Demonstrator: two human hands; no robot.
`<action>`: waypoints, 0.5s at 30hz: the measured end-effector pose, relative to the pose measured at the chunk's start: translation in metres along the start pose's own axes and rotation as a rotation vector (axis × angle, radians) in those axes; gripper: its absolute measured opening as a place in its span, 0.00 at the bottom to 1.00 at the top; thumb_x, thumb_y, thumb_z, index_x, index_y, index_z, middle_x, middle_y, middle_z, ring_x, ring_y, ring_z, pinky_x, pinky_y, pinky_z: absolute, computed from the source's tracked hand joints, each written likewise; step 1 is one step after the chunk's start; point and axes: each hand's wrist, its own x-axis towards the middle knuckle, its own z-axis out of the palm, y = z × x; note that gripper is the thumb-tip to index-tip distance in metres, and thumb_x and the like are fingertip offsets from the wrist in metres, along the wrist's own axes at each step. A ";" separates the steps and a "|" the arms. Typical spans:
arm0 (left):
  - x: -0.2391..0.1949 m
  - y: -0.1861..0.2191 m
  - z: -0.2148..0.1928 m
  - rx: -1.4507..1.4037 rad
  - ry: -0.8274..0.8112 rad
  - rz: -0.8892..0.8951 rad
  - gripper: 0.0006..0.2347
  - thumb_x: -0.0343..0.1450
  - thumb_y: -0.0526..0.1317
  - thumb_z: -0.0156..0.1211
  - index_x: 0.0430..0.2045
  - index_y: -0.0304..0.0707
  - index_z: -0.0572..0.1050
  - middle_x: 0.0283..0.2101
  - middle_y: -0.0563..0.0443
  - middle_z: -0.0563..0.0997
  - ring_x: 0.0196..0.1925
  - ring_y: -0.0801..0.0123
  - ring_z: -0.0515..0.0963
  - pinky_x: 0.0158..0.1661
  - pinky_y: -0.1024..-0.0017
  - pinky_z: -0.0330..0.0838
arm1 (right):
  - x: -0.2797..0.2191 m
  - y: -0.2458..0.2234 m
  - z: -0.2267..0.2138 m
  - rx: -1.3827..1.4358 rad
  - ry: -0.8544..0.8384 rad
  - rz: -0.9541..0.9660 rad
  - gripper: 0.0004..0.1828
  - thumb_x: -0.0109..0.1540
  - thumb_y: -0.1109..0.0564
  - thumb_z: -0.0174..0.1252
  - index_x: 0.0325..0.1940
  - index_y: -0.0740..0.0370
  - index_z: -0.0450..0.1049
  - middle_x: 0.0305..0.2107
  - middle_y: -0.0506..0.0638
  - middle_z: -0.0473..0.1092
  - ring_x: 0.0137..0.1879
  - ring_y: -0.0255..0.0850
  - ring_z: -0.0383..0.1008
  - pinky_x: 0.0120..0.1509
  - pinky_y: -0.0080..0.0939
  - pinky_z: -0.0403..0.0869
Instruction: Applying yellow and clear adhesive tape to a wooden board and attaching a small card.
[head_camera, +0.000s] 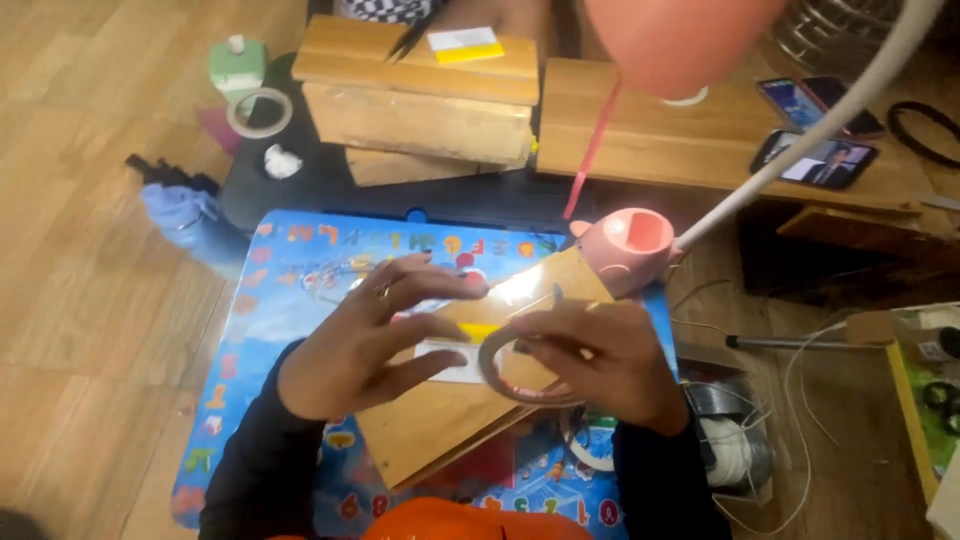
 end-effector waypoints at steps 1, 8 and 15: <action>-0.004 0.000 0.001 0.000 0.006 -0.026 0.11 0.65 0.35 0.71 0.38 0.38 0.77 0.62 0.44 0.73 0.65 0.50 0.70 0.66 0.51 0.64 | -0.003 0.000 0.003 0.016 -0.021 0.003 0.14 0.55 0.66 0.67 0.45 0.62 0.81 0.20 0.45 0.75 0.18 0.31 0.64 0.23 0.32 0.61; -0.006 -0.012 0.006 -0.031 0.012 -0.040 0.19 0.69 0.40 0.71 0.54 0.43 0.74 0.65 0.50 0.71 0.66 0.54 0.70 0.69 0.52 0.60 | -0.001 0.003 0.015 0.100 0.143 0.139 0.15 0.54 0.71 0.66 0.44 0.67 0.79 0.27 0.49 0.77 0.23 0.31 0.64 0.28 0.27 0.62; -0.005 -0.017 0.002 -0.165 0.088 -0.066 0.06 0.67 0.32 0.71 0.32 0.43 0.79 0.61 0.52 0.73 0.64 0.57 0.70 0.65 0.59 0.64 | -0.002 0.003 0.027 0.044 0.152 0.054 0.16 0.52 0.70 0.68 0.43 0.66 0.79 0.30 0.51 0.79 0.23 0.32 0.66 0.30 0.28 0.63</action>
